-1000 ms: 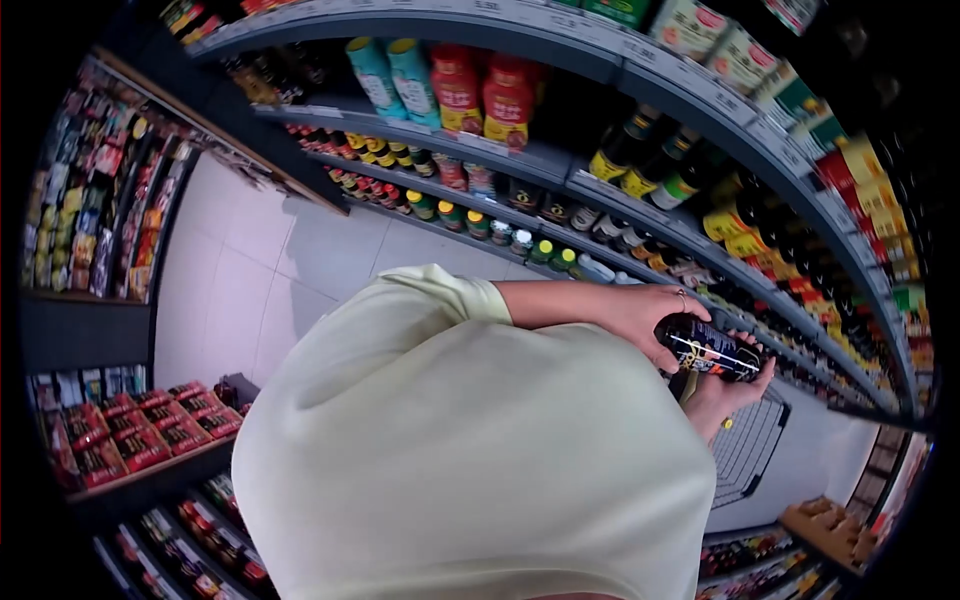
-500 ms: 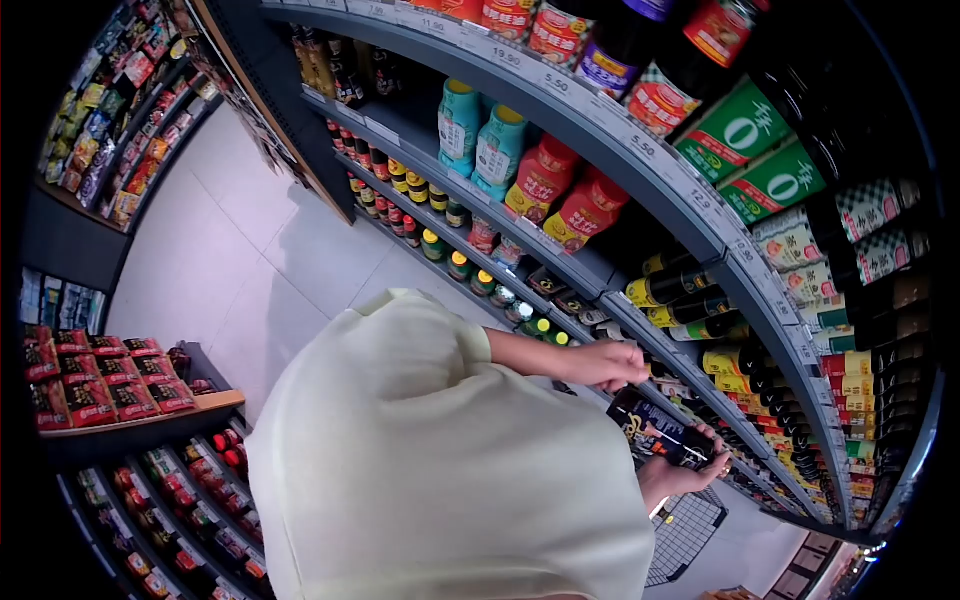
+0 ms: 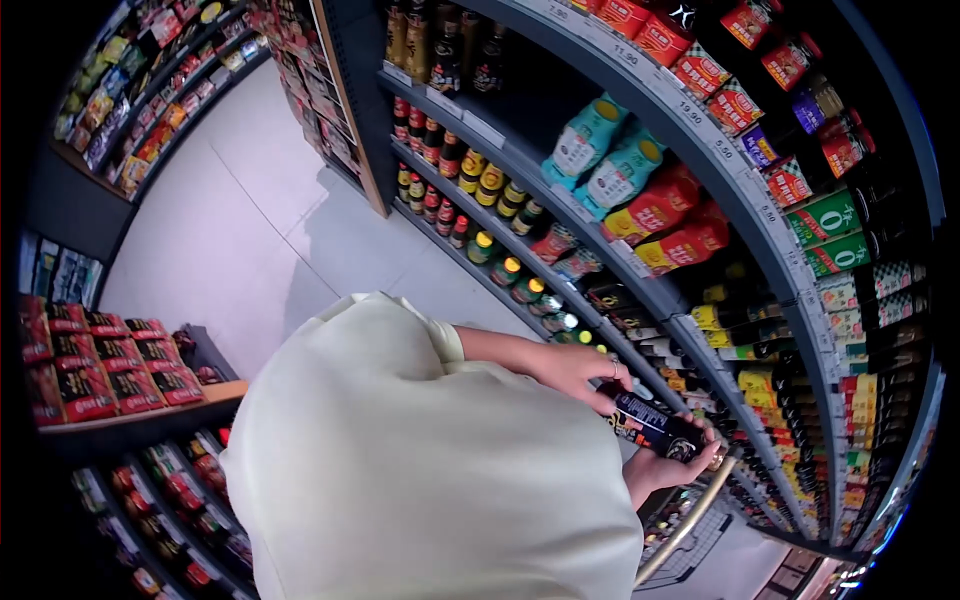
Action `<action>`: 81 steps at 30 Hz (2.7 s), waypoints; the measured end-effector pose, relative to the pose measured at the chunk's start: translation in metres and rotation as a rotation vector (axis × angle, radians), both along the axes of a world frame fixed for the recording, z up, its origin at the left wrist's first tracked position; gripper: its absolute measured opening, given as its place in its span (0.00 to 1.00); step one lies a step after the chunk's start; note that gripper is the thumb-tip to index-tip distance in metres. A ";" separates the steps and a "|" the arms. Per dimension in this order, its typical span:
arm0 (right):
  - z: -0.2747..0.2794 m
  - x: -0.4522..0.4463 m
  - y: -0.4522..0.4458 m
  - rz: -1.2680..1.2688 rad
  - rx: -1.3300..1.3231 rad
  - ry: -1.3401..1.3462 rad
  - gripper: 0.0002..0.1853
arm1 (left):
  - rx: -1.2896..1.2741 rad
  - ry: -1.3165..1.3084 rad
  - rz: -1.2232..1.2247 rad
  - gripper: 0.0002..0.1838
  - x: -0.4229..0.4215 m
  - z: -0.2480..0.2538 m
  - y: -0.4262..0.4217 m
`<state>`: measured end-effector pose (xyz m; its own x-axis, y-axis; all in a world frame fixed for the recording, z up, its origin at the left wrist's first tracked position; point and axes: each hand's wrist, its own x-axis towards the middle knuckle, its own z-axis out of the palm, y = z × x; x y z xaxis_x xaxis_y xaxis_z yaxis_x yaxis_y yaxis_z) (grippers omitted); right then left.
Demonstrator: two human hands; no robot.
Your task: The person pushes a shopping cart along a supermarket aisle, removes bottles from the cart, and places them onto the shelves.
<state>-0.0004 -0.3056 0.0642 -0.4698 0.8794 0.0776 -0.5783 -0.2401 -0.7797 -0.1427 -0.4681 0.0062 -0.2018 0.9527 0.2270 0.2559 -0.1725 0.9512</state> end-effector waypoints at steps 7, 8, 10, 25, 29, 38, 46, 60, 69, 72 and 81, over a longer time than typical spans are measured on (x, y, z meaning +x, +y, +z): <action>0.001 -0.001 -0.090 -0.029 -0.069 -0.003 0.14 | -0.146 0.020 0.067 0.38 -0.001 0.022 -0.087; 0.004 -0.006 -0.099 -0.025 -0.067 -0.007 0.14 | -0.115 0.113 0.080 0.40 -0.003 0.022 -0.095; 0.013 -0.019 -0.120 -0.061 -0.095 -0.005 0.14 | -0.183 0.148 0.022 0.46 -0.007 0.023 -0.103; 0.025 -0.245 -0.209 0.403 0.453 -0.434 0.15 | -0.094 0.386 0.535 0.42 -0.188 0.021 -0.226; 0.026 -0.325 -0.239 0.585 0.509 -0.451 0.18 | -0.094 0.432 0.720 0.41 -0.264 0.003 -0.260; 0.002 -0.430 -0.284 0.250 0.966 -0.424 0.18 | -0.274 0.414 0.964 0.43 -0.323 -0.026 -0.284; -0.010 -0.479 -0.283 0.317 1.094 -0.613 0.20 | -0.358 0.387 0.878 0.41 -0.331 -0.043 -0.282; -0.027 -0.522 -0.278 0.443 1.170 -0.654 0.26 | -0.425 0.380 0.853 0.42 -0.324 -0.075 -0.288; -0.032 -0.530 -0.281 0.523 1.192 -0.733 0.30 | -0.520 0.368 0.791 0.42 -0.327 -0.065 -0.288; -0.027 -0.527 -0.284 0.477 1.238 -0.744 0.31 | -0.537 0.379 0.768 0.42 -0.326 -0.061 -0.284; -0.058 -0.478 -0.296 0.265 0.939 -0.526 0.20 | -0.519 0.360 0.337 0.31 -0.306 -0.086 -0.285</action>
